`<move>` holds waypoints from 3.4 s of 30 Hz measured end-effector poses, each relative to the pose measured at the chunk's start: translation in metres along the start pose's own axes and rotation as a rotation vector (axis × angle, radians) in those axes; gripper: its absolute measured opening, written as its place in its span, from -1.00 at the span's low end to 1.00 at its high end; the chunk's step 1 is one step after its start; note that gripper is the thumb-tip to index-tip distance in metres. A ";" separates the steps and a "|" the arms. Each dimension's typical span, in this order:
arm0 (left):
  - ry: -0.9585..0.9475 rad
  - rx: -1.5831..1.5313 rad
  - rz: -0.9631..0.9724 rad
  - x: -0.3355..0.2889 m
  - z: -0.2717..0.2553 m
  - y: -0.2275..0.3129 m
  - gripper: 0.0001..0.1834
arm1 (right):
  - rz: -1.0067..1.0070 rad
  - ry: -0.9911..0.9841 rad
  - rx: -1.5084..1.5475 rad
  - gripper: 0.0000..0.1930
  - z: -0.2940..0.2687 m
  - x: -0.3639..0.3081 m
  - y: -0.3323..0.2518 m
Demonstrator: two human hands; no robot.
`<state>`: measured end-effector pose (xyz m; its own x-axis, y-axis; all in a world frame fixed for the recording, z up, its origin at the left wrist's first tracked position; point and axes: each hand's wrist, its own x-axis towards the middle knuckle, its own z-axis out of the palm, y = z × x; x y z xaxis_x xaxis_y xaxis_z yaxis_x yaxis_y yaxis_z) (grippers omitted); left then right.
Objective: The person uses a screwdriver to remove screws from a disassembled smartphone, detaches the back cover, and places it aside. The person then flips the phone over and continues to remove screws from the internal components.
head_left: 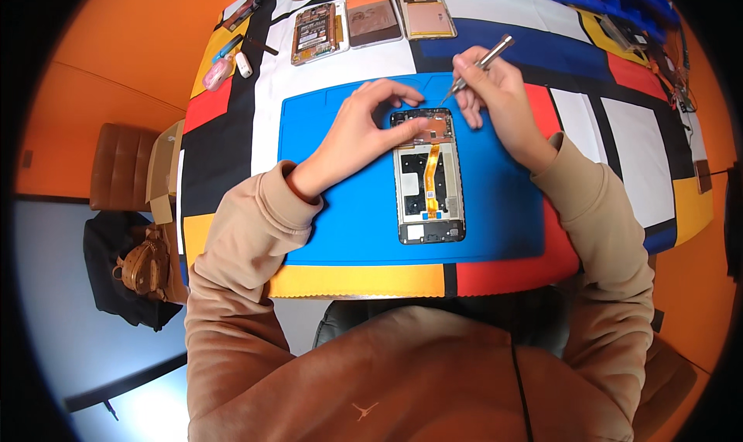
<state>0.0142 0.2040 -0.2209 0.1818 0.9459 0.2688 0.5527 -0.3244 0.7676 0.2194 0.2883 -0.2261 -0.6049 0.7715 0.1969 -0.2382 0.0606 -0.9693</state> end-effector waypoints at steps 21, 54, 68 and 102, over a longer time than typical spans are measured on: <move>-0.072 0.073 0.042 0.001 -0.002 -0.005 -0.88 | 0.067 -0.097 -0.051 -0.72 0.008 -0.001 0.012; -0.063 0.191 0.178 -0.001 -0.001 -0.010 -0.51 | -0.143 0.017 -0.245 -0.68 0.007 -0.011 0.006; 0.042 0.388 0.307 -0.002 0.003 -0.024 -0.51 | -0.201 -0.243 -0.354 -0.80 0.036 -0.062 -0.031; -0.045 0.262 0.220 -0.003 -0.004 -0.018 -0.52 | -0.431 -0.309 -0.568 -0.70 0.040 -0.066 -0.011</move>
<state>0.0007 0.2065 -0.2332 0.3520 0.8549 0.3811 0.6856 -0.5127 0.5168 0.2316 0.2120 -0.2226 -0.7519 0.3995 0.5245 -0.1250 0.6947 -0.7084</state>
